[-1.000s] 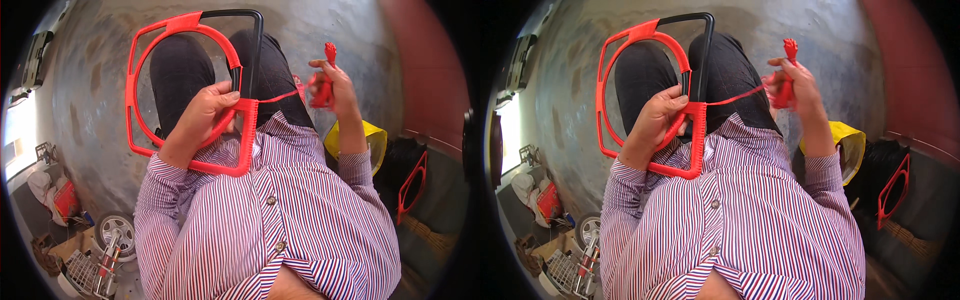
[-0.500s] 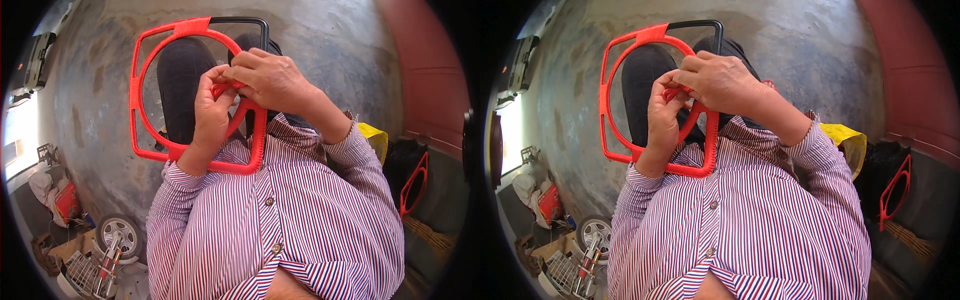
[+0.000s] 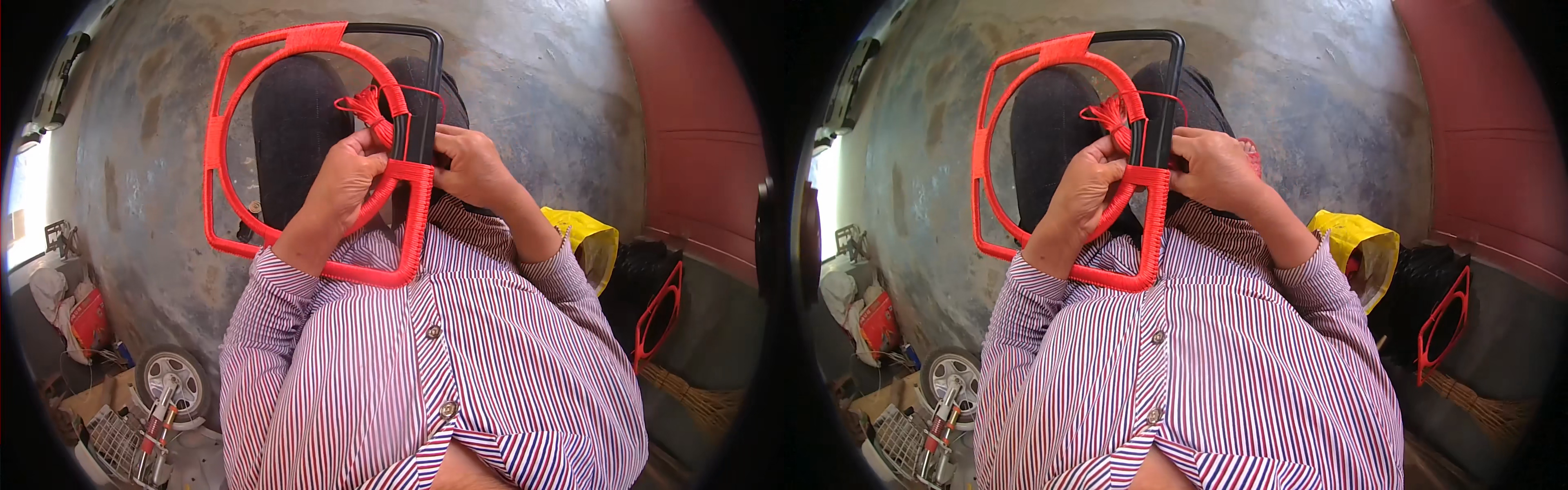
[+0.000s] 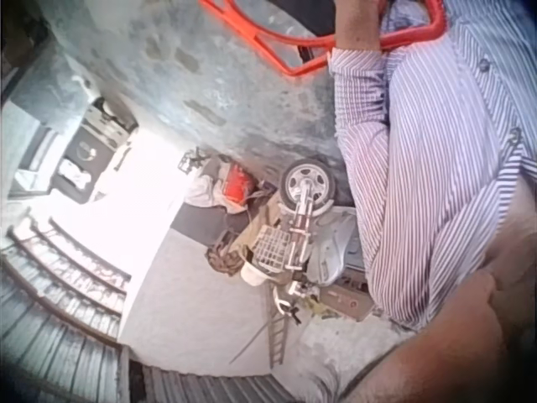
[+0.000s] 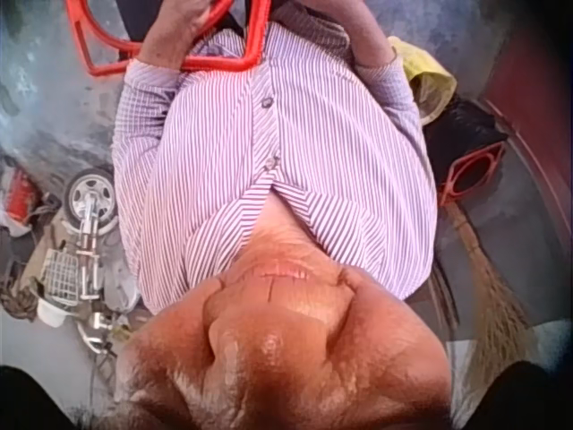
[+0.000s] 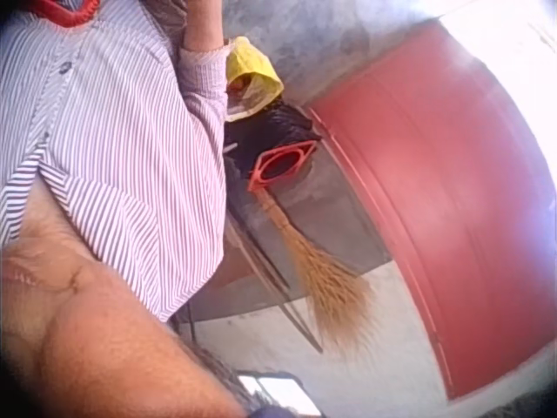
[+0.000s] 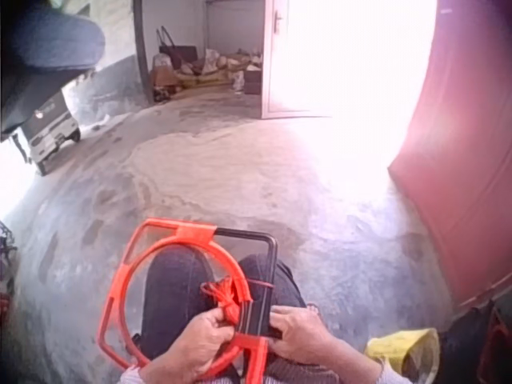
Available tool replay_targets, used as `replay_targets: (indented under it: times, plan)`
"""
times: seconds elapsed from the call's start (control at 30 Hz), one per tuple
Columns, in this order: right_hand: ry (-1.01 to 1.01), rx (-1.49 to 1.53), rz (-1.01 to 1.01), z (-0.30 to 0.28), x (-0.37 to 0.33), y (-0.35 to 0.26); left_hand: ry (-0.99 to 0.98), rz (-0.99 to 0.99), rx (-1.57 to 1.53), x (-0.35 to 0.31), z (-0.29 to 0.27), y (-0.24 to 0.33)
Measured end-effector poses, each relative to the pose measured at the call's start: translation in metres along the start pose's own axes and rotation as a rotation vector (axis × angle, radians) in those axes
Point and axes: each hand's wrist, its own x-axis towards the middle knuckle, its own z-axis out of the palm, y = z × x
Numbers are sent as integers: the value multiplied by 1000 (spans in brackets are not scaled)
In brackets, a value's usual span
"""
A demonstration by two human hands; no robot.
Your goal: Manually wrapping a square metal frame with red cord or rope for furniture assembly.
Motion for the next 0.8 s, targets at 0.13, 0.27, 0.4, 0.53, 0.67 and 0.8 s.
replay_targets:
  times: [0.13, 0.27, 0.4, 0.53, 0.67, 0.8]
  plan:
    - [63, 102, 84, -11, -2, 9, -32, -9, 25, 0, -7, -2]
    - [220, 943, 25, -39, -19, 8, -7, -54, 42, -5, -1, 3]
    - [-34, 1565, -233, -83, -42, 23, 6, -69, 31, -6, 3, 6]
    - [179, 1645, -131, -121, -59, 25, -28, -16, -13, -8, 4, 7]
    - [420, 1343, 285, -86, -50, 21, -78, 16, 70, -7, -5, 4]
    - [142, 1009, 491, -24, -27, -9, -48, 100, 311, -14, -3, -1]
